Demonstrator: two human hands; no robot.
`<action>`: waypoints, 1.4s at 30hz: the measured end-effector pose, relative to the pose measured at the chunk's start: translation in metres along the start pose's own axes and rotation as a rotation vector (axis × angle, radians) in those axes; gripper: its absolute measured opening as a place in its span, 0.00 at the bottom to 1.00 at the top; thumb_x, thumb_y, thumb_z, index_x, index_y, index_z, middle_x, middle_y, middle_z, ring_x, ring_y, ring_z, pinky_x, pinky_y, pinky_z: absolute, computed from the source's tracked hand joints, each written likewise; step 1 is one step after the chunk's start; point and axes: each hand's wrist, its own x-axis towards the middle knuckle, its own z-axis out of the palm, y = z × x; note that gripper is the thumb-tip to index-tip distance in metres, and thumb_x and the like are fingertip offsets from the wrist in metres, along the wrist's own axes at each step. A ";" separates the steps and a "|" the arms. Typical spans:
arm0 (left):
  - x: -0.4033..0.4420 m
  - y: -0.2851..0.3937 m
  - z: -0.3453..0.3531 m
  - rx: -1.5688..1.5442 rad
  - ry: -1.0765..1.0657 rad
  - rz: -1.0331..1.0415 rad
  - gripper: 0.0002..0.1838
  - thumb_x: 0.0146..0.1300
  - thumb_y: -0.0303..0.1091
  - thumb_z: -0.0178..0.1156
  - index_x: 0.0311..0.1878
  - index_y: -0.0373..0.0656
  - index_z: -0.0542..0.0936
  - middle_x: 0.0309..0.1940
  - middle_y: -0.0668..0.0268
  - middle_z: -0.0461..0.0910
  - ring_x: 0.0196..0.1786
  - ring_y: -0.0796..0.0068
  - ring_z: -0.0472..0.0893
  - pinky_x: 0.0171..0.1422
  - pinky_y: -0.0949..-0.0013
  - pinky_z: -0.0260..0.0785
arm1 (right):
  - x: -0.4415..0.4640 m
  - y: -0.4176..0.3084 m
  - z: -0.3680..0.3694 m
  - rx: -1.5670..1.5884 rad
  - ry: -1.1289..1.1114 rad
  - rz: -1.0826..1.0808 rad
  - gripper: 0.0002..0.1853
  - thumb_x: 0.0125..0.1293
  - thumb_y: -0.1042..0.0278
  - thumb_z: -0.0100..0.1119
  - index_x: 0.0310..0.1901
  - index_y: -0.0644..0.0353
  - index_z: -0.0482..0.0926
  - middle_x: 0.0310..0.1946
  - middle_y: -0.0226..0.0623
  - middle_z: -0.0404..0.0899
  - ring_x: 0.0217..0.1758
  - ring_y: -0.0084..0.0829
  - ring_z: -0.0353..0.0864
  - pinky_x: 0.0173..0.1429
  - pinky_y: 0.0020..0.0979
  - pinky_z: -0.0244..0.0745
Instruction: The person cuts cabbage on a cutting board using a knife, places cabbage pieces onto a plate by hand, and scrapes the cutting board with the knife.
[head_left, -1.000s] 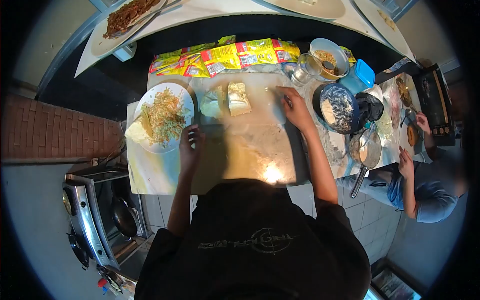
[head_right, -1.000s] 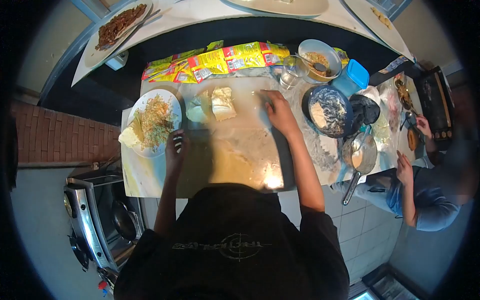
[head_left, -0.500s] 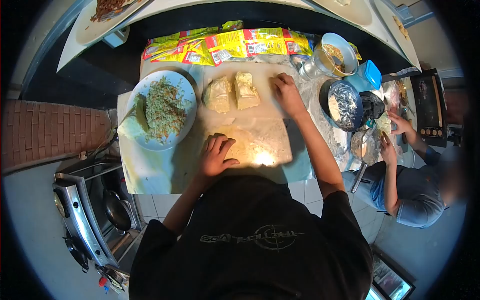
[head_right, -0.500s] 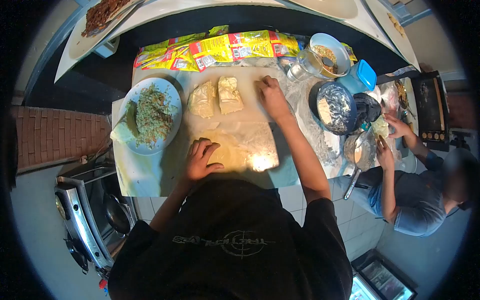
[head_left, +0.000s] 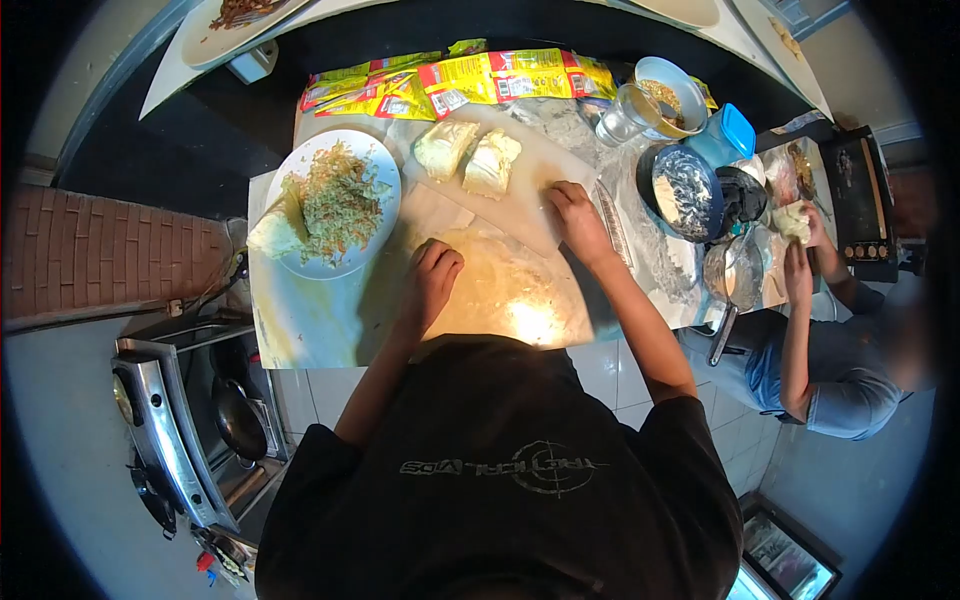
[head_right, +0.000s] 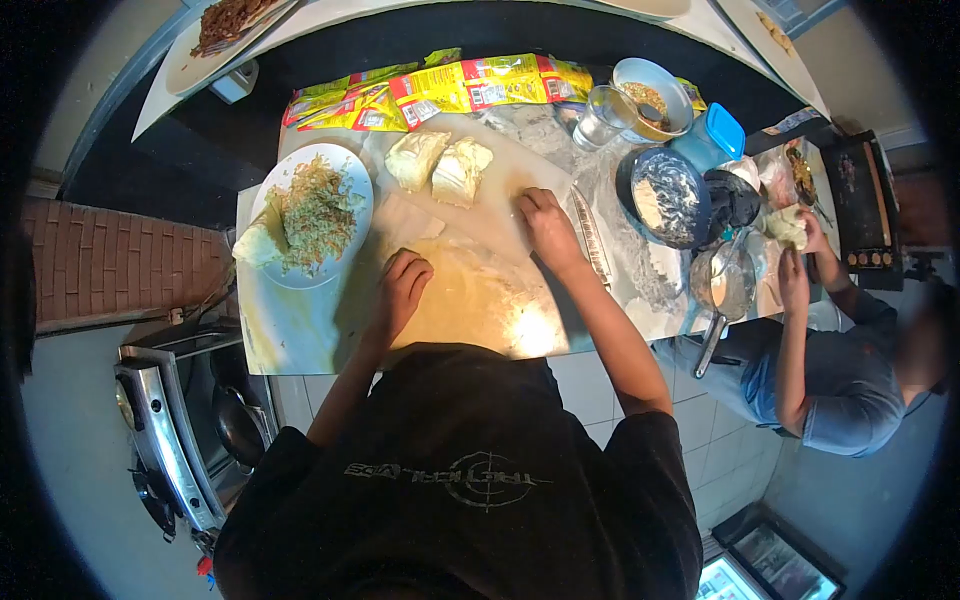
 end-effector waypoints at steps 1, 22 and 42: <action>0.003 -0.001 -0.001 -0.006 -0.022 -0.002 0.06 0.59 0.29 0.65 0.36 0.40 0.79 0.38 0.61 0.74 0.44 0.58 0.75 0.49 0.59 0.69 | -0.001 0.001 0.002 0.016 0.018 0.010 0.13 0.57 0.82 0.55 0.45 0.66 0.79 0.49 0.45 0.77 0.55 0.48 0.75 0.59 0.40 0.74; -0.006 -0.004 -0.010 -0.076 -0.068 0.040 0.03 0.59 0.23 0.61 0.34 0.37 0.76 0.38 0.59 0.74 0.43 0.56 0.77 0.48 0.59 0.70 | 0.032 -0.081 0.010 0.392 0.062 0.123 0.07 0.55 0.81 0.59 0.36 0.66 0.82 0.35 0.48 0.81 0.40 0.48 0.81 0.48 0.38 0.78; -0.118 -0.004 -0.087 0.161 0.041 -0.448 0.31 0.53 0.34 0.72 0.62 0.42 0.73 0.57 0.53 0.70 0.61 0.49 0.69 0.61 0.54 0.69 | 0.067 -0.129 0.059 0.505 -0.210 -0.331 0.13 0.58 0.84 0.55 0.44 0.64 0.81 0.39 0.48 0.77 0.45 0.48 0.78 0.52 0.40 0.75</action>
